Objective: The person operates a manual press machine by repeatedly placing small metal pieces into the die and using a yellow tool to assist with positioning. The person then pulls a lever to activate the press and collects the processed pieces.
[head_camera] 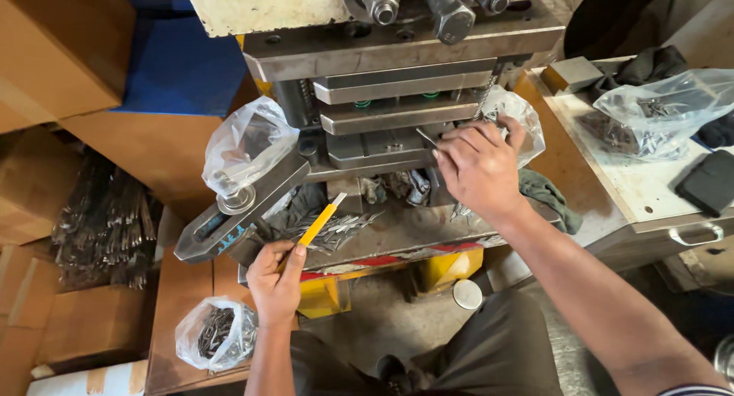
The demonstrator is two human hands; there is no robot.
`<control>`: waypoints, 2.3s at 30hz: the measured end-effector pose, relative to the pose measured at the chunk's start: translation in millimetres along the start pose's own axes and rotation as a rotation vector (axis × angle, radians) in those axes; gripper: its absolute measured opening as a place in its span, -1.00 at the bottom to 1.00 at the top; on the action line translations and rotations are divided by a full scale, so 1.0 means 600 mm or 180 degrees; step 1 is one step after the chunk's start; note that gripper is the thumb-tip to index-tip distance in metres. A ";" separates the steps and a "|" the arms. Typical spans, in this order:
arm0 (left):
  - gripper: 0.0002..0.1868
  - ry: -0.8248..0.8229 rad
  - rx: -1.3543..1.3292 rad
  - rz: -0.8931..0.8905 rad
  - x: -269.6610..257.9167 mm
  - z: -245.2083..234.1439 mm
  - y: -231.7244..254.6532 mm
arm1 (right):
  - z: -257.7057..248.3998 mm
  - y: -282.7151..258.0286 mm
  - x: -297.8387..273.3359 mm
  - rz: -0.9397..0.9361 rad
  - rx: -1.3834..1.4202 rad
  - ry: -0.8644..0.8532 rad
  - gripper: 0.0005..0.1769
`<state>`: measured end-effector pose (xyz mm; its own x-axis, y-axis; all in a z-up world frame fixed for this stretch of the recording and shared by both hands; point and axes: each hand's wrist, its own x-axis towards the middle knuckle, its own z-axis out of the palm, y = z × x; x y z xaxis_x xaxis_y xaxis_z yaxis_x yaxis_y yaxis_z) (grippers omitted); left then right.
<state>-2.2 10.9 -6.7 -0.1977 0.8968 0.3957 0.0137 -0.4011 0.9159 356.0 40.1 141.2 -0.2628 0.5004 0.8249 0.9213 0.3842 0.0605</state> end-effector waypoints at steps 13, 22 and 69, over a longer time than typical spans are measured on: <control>-0.88 -0.0059 0.0062 0.0040 0.002 0.003 0.016 | 0.054 0.017 -0.002 0.1917 0.0887 0.0304 -0.89; -0.89 -0.0123 0.0045 0.0038 0.000 0.002 0.013 | -0.008 0.035 -0.008 0.0288 0.0606 -0.0158 -0.60; -0.87 -0.0341 0.0440 0.0494 0.003 -0.009 0.058 | 0.024 -0.028 -0.046 0.0363 0.0033 -0.1051 -0.30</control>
<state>-7.1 -2.2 25.4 -0.0776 0.8441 0.5306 0.1716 -0.5130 0.8411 344.0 30.9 109.4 -0.2384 0.7640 0.5996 0.9476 0.3182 -0.0287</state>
